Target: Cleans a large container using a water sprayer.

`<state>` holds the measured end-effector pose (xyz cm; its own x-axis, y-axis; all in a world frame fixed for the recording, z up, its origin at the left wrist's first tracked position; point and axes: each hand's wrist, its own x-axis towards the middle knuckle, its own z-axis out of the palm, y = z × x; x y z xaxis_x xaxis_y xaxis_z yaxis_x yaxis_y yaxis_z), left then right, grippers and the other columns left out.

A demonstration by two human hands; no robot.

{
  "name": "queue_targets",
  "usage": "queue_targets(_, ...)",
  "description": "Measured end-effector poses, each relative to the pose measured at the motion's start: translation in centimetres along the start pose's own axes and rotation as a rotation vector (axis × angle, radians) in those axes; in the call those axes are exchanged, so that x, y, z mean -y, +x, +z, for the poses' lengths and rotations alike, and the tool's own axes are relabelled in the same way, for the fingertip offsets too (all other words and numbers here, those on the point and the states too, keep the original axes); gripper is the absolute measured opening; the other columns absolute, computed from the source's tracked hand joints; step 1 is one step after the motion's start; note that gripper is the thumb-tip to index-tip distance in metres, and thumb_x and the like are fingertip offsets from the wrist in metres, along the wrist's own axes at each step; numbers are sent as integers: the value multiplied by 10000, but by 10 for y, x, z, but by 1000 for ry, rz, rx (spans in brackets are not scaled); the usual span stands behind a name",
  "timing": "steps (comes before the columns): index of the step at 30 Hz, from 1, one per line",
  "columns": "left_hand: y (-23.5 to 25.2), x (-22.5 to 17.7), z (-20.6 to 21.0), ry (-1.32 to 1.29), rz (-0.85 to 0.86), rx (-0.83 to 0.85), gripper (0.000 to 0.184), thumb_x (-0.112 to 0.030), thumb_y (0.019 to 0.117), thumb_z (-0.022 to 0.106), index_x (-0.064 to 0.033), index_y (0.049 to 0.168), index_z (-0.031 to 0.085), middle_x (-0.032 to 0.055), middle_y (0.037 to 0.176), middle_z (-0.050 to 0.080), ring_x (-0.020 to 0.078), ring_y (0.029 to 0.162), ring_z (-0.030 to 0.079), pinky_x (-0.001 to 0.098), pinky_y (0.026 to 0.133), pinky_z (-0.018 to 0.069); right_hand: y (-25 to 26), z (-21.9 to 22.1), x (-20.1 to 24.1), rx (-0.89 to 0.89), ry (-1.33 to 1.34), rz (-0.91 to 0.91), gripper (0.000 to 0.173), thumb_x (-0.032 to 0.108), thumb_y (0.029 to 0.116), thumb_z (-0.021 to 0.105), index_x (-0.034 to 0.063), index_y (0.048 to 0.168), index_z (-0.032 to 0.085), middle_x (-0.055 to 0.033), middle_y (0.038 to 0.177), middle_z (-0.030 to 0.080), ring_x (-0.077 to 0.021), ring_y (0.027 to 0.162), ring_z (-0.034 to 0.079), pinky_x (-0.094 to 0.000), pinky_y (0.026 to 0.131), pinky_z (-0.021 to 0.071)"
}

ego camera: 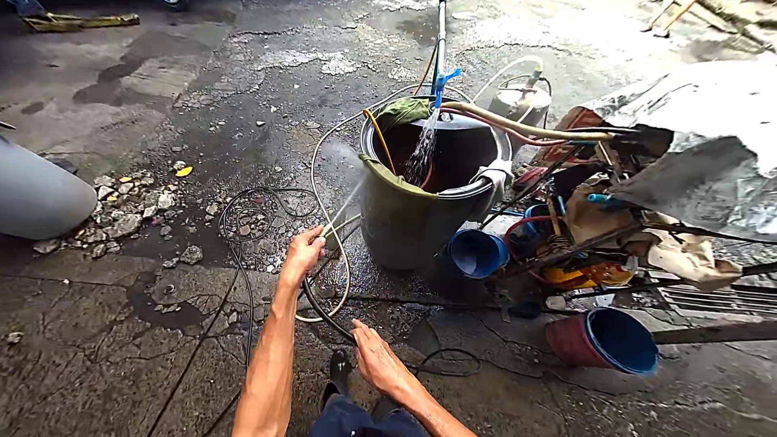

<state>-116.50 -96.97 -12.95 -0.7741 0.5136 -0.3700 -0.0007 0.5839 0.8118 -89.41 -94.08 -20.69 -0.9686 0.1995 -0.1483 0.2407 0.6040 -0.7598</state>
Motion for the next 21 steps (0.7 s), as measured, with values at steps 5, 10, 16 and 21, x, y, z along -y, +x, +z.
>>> queue_targets(5,21,20,-17,15,91,101,402,-278,1070,537,-294,1471,561,87,790,632,132,484,423,290,455,362,28,16,24,102,-6,119,362,52,1026,468,-79,1348,567,-253,1437,570,-348,1330,579,-445,1131,451)
queue_targets(10,25,24,-21,26,184,174,407,-250,1062,536,-280,1466,567,188,1044,695,276,670,604,466,613,526,49,19,37,213,-71,250,312,63,1009,482,-62,1269,601,-258,1230,659,-374,1192,643,-494,1045,495)
queue_targets(16,49,25,6,28,366,292,384,-190,1029,539,-229,1403,618,166,1108,715,306,808,683,537,705,557,51,33,40,184,-41,353,267,66,984,502,-44,1176,652,-230,1108,696,-358,1090,680,-492,980,528)
queue_targets(21,60,28,20,56,460,360,385,-170,1033,537,-184,1410,617,172,1070,722,305,791,689,526,720,560,54,39,47,128,-19,437,261,73,986,495,-26,1162,660,-209,1046,708,-349,1019,697,-503,924,544)
